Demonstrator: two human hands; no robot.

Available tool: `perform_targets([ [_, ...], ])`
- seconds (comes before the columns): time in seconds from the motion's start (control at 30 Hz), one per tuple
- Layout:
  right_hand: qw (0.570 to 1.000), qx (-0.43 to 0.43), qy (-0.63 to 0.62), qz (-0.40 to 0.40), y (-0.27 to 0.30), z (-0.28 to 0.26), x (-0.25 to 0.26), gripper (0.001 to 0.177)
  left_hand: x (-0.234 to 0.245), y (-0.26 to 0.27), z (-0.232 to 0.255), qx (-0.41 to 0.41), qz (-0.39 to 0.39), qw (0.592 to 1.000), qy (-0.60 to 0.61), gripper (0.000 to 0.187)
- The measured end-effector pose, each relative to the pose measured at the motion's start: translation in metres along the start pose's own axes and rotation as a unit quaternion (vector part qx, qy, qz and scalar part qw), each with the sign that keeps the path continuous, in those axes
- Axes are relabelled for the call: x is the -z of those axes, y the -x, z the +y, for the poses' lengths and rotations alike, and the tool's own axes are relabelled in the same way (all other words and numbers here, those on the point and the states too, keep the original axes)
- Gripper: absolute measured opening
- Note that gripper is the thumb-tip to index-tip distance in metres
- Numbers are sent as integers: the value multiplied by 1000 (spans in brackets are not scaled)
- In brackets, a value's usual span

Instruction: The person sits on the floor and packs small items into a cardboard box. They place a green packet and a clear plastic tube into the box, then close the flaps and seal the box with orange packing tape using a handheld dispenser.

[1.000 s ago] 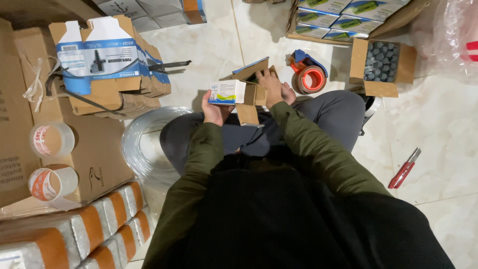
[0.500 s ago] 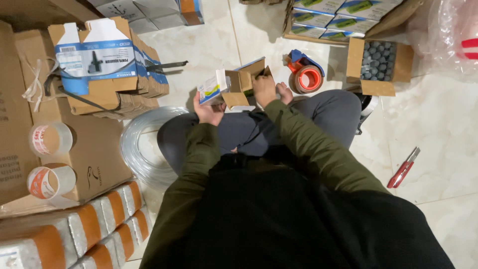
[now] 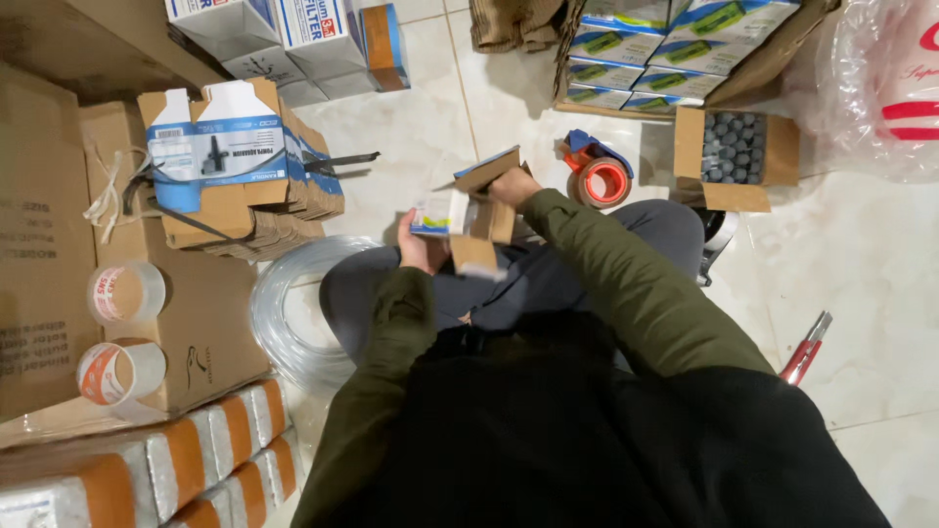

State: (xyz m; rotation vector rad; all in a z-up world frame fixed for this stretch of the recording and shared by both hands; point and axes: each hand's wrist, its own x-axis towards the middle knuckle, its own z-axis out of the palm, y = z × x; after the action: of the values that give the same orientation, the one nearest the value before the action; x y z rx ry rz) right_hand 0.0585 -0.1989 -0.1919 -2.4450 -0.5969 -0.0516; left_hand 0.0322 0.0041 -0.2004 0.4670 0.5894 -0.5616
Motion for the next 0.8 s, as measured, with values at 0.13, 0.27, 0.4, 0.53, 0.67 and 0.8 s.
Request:
perform_targets([
  [0.13,918,135,373,14,8,8,-9,27,-2,-3,-7,-10,-26,999,18,60],
  [0.27,944,63,324,-24,14,4,-6,29,2,-5,-6,-33,1,998,46,59],
  [0.4,976,13,216,-23,10,1,-15,30,-4,-3,-2,-43,-8,998,48,63],
  [0.53,995,-57,53,54,12,-4,-28,29,-21,6,8,-29,-24,998,44,62],
  [0.67,949,-8,313,37,17,-6,-25,14,-6,-6,15,-22,-24,997,66,63],
  [0.8,979,-123,128,102,35,-9,-10,7,-4,0,12,-41,5,994,99,60],
])
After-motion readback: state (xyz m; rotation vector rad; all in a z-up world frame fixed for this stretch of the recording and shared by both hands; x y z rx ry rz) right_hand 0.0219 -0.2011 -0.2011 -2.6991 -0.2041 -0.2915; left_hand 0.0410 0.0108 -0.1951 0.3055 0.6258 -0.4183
